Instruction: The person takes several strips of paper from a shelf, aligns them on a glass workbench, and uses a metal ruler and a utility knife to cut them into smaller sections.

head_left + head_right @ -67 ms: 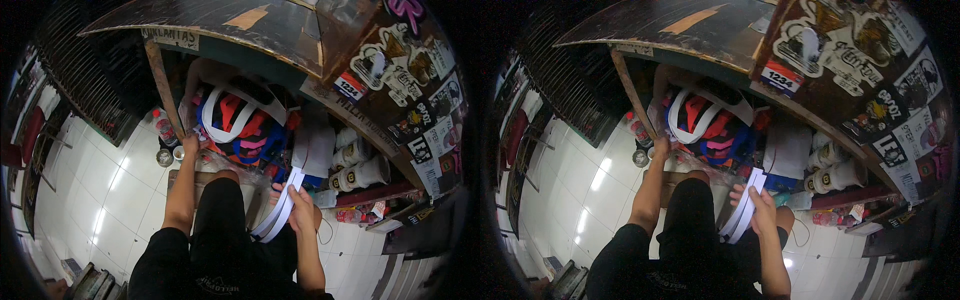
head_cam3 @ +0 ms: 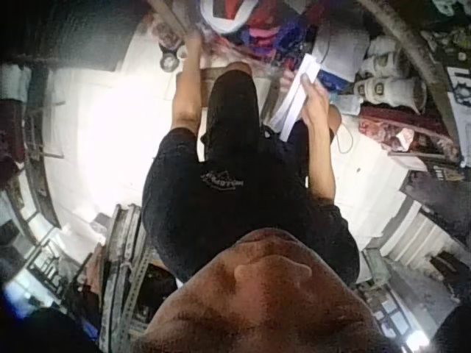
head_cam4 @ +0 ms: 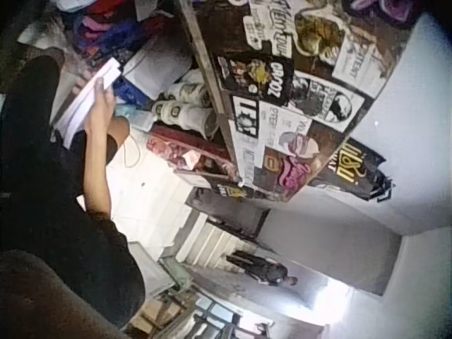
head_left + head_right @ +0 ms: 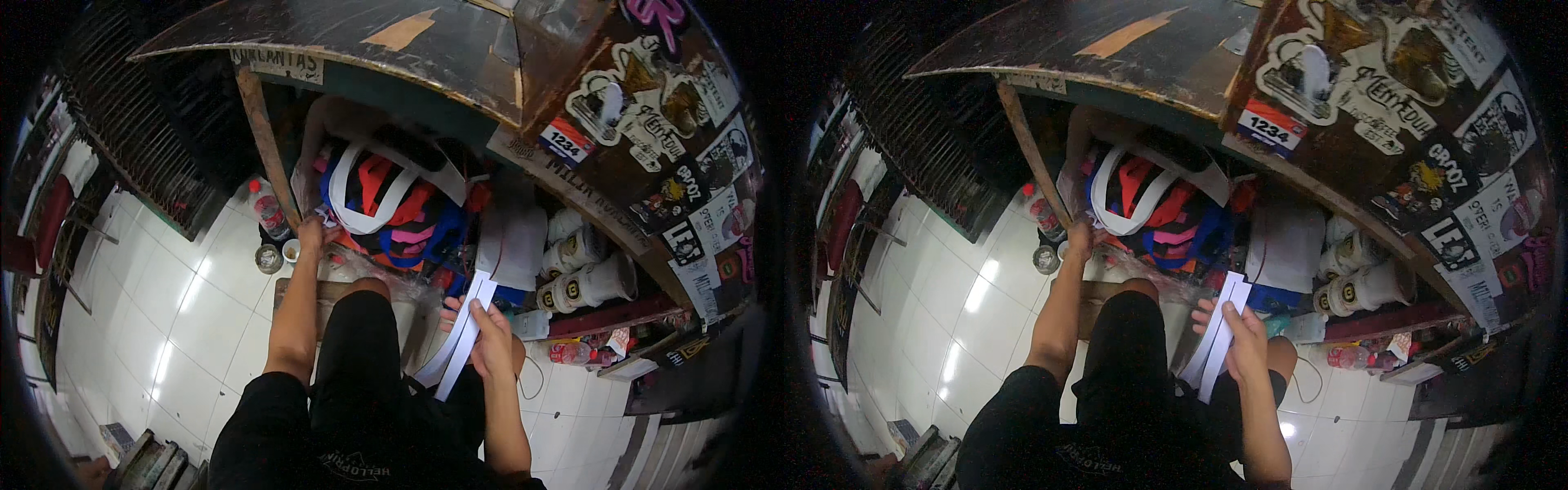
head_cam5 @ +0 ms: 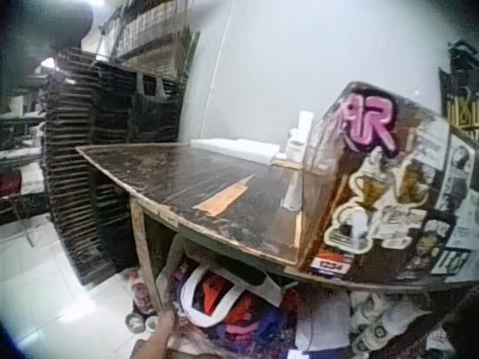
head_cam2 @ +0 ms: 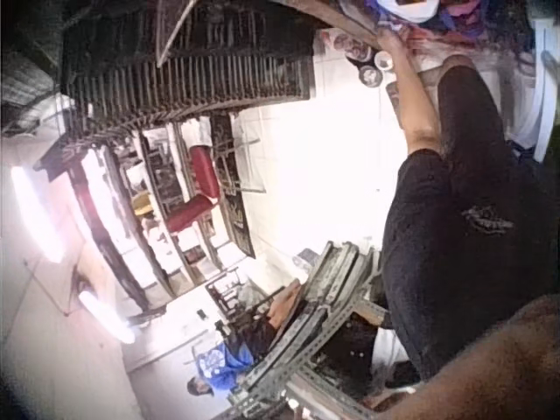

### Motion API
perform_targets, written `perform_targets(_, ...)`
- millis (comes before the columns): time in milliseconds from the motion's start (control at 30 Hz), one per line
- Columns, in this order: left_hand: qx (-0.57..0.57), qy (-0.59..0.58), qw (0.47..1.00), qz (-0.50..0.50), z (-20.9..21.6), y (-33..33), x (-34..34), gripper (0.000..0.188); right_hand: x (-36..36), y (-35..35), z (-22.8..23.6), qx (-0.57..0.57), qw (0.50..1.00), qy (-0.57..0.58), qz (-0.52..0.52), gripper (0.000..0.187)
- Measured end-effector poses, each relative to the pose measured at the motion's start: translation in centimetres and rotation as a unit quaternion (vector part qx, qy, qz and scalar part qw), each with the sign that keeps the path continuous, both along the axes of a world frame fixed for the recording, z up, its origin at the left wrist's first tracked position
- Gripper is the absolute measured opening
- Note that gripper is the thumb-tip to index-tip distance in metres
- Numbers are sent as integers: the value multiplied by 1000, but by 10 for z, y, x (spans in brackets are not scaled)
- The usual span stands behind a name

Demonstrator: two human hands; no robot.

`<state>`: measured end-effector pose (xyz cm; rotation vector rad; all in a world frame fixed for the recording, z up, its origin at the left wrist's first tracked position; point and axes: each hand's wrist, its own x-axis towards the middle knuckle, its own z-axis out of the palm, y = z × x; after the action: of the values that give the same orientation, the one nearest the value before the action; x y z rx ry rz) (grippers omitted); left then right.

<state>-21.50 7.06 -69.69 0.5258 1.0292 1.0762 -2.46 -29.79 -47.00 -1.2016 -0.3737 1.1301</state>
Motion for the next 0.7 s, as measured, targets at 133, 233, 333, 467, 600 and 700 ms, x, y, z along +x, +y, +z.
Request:
perform_targets(133, -1, 6, 1000, 8, 16, 6, -11, 29, 3, 7, 5, 16, 999, 31, -7, 33)
perform_targets(233, 24, 15, 999, -41, 29, -16, -14, 24, 1, -1, 4, 42, 998, 24, -39, 32)
perform_targets(333, 58, 9, 997, -43, 43, -33, -22, 19, 10, -2, -1, 29, 998, -40, -32, 30)
perform_targets(467, 105, 62, 991, -59, 44, -45, -34, 17, 8, 3, 5, 40, 997, -37, -62, 24)
perform_targets(600, 128, 137, 981, -55, 42, -63, -38, 17, 9, -1, 6, 65, 995, -35, -68, 21)
perform_targets(700, 157, 169, 973, -28, 52, -71, -36, 18, 10, -5, 8, 66, 994, -57, -64, 21)
